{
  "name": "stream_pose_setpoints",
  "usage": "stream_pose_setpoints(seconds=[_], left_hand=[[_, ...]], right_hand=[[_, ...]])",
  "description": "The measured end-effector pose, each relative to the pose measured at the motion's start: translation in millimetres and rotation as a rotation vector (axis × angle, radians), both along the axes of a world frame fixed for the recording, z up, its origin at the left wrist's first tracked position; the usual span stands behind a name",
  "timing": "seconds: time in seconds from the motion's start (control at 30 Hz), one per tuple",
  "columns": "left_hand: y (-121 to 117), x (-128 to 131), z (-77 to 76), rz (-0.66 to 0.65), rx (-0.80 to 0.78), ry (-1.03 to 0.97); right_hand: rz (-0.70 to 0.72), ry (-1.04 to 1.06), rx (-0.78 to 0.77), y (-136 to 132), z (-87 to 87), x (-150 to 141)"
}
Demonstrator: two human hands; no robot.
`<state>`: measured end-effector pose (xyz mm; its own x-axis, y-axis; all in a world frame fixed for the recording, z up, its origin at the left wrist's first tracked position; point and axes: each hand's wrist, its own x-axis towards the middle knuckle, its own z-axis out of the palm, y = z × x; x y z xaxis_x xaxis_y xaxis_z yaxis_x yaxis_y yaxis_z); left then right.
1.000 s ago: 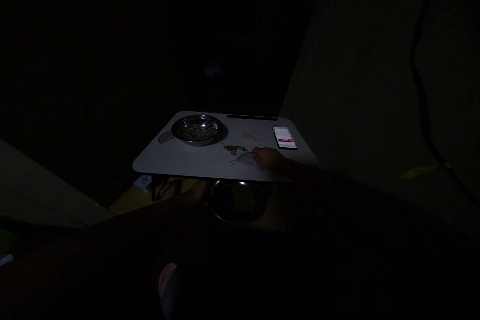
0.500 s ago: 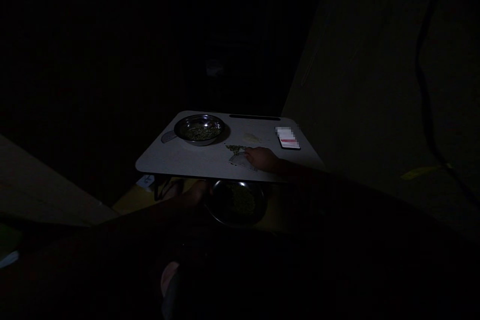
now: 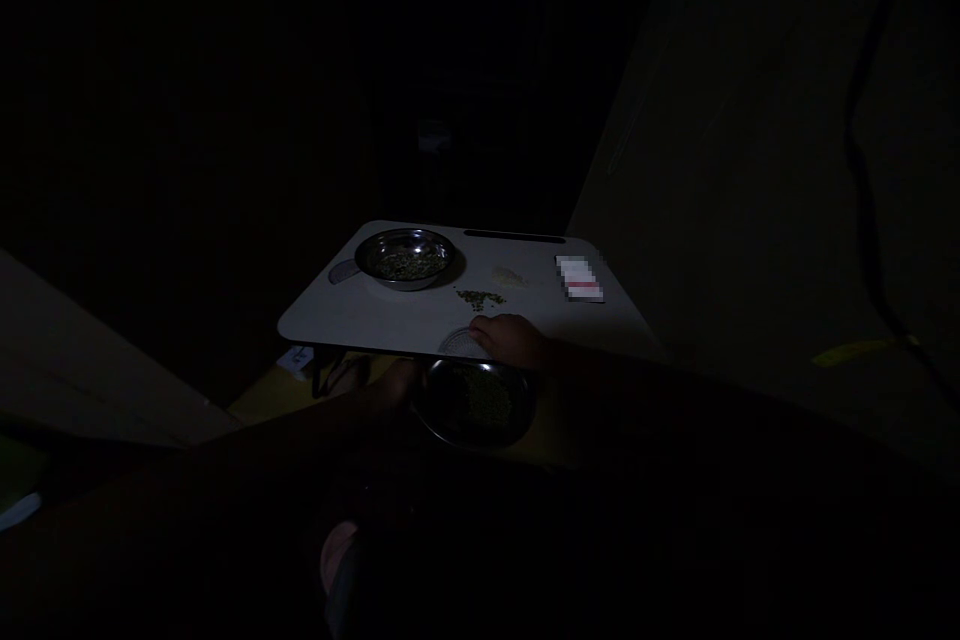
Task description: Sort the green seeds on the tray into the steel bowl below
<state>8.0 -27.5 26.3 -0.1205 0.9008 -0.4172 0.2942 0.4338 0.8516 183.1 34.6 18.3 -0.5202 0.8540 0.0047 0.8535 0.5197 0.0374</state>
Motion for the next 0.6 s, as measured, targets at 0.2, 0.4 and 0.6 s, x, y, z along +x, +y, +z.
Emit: stream_pose_setpoints(seconds=[0.2,0.4,0.6], left_hand=[[2.5,-1.5,-1.4,-0.019,-0.001,0.004],[2.5,2.6,-4.6,0.049,0.026,0.046],[-11.0,7.0,16.4,0.064,0.097,0.153]], right_hand=[[-0.058,-0.012,0.035,12.0,2.7,9.8],[-0.235,-0.054,0.029,24.9,8.4,31.1],[-0.276,-0.057,0.024,27.0,11.7,39.6]])
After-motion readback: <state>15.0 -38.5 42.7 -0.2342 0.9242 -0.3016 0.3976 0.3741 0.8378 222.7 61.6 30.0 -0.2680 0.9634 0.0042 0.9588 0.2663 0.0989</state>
